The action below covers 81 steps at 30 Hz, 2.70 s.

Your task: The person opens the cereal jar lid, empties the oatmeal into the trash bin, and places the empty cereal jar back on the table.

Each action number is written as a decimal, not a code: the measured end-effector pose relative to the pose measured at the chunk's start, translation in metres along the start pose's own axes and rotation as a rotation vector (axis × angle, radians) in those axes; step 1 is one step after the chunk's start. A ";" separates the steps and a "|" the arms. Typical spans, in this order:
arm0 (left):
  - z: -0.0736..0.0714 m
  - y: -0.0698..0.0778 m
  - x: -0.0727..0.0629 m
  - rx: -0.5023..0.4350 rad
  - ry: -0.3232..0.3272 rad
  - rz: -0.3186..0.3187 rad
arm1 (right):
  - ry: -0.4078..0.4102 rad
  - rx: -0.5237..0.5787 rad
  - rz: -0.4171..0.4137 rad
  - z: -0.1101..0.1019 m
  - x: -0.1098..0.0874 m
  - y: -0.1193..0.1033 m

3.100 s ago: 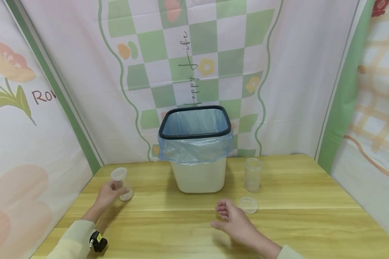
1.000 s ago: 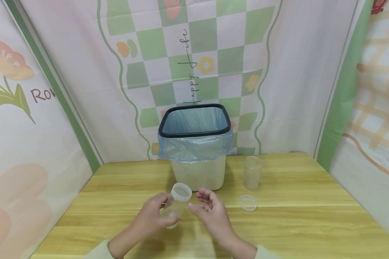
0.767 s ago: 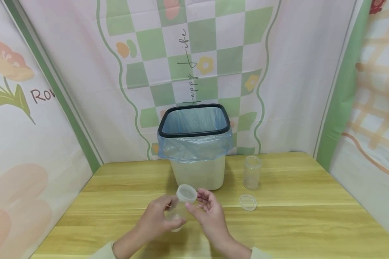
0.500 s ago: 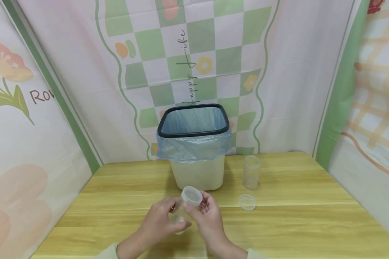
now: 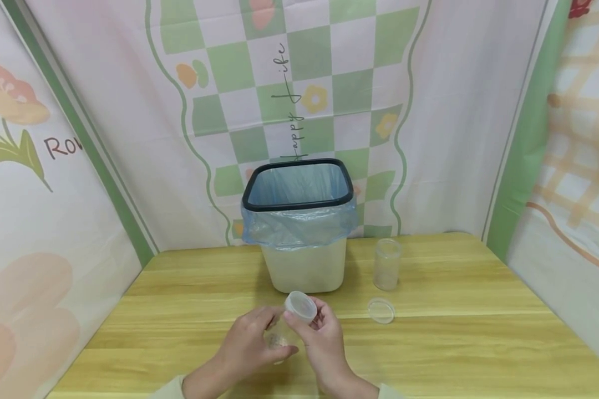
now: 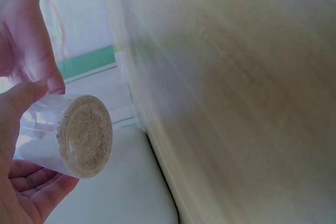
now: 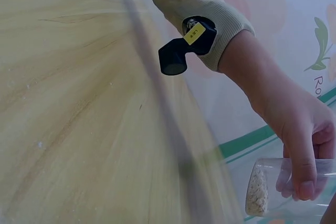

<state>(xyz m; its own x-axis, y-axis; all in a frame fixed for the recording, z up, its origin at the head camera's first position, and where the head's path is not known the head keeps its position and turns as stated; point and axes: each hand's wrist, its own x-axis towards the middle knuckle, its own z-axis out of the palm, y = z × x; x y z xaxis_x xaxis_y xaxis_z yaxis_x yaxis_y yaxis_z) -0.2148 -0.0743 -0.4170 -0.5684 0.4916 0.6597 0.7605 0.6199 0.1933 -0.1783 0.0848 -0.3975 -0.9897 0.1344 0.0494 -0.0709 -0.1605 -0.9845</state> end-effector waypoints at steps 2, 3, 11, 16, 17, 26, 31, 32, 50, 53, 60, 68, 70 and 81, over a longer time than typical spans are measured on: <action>0.000 -0.001 0.000 -0.010 0.006 0.012 | 0.001 -0.004 0.007 -0.001 0.001 0.000; 0.000 -0.001 0.000 -0.016 0.009 0.015 | -0.001 -0.004 0.010 -0.002 0.001 0.001; 0.000 -0.003 0.001 -0.091 0.028 0.027 | -0.011 0.000 -0.001 -0.006 0.002 0.000; 0.001 -0.003 0.002 -0.151 0.029 0.026 | -0.004 0.011 -0.027 -0.007 0.001 0.001; 0.002 -0.003 0.002 -0.167 0.022 0.021 | 0.000 0.011 -0.031 -0.007 0.000 0.001; -0.002 -0.003 0.000 -0.402 -0.092 -0.070 | -0.112 0.003 -0.097 -0.018 0.001 0.000; -0.009 -0.010 0.001 -0.702 -0.260 -0.194 | -0.344 0.003 -0.149 -0.034 0.010 -0.001; -0.010 -0.012 0.001 -0.751 -0.293 -0.208 | -0.393 0.009 -0.155 -0.038 0.011 -0.001; -0.009 -0.012 0.002 -0.806 -0.317 -0.337 | -0.566 0.119 -0.180 -0.045 0.013 0.004; -0.006 -0.007 0.001 -0.696 -0.213 -0.341 | -0.376 0.100 -0.160 -0.034 0.006 0.001; 0.003 0.006 -0.002 -0.358 -0.019 -0.246 | -0.015 0.100 -0.077 -0.009 -0.003 -0.004; 0.007 0.013 -0.005 -0.188 0.002 -0.183 | 0.090 0.061 -0.024 0.000 -0.004 0.001; 0.006 0.013 -0.005 -0.174 -0.003 -0.171 | 0.090 0.049 -0.009 0.000 -0.004 0.002; -0.005 -0.004 -0.002 -0.566 -0.180 -0.243 | -0.068 0.079 -0.051 -0.011 -0.003 -0.001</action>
<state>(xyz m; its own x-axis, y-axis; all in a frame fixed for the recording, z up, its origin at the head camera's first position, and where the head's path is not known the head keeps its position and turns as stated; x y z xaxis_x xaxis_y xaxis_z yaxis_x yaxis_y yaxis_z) -0.2149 -0.0805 -0.4157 -0.7519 0.5029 0.4262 0.6234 0.3323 0.7078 -0.1744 0.0954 -0.3991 -0.9906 0.0776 0.1128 -0.1279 -0.2321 -0.9642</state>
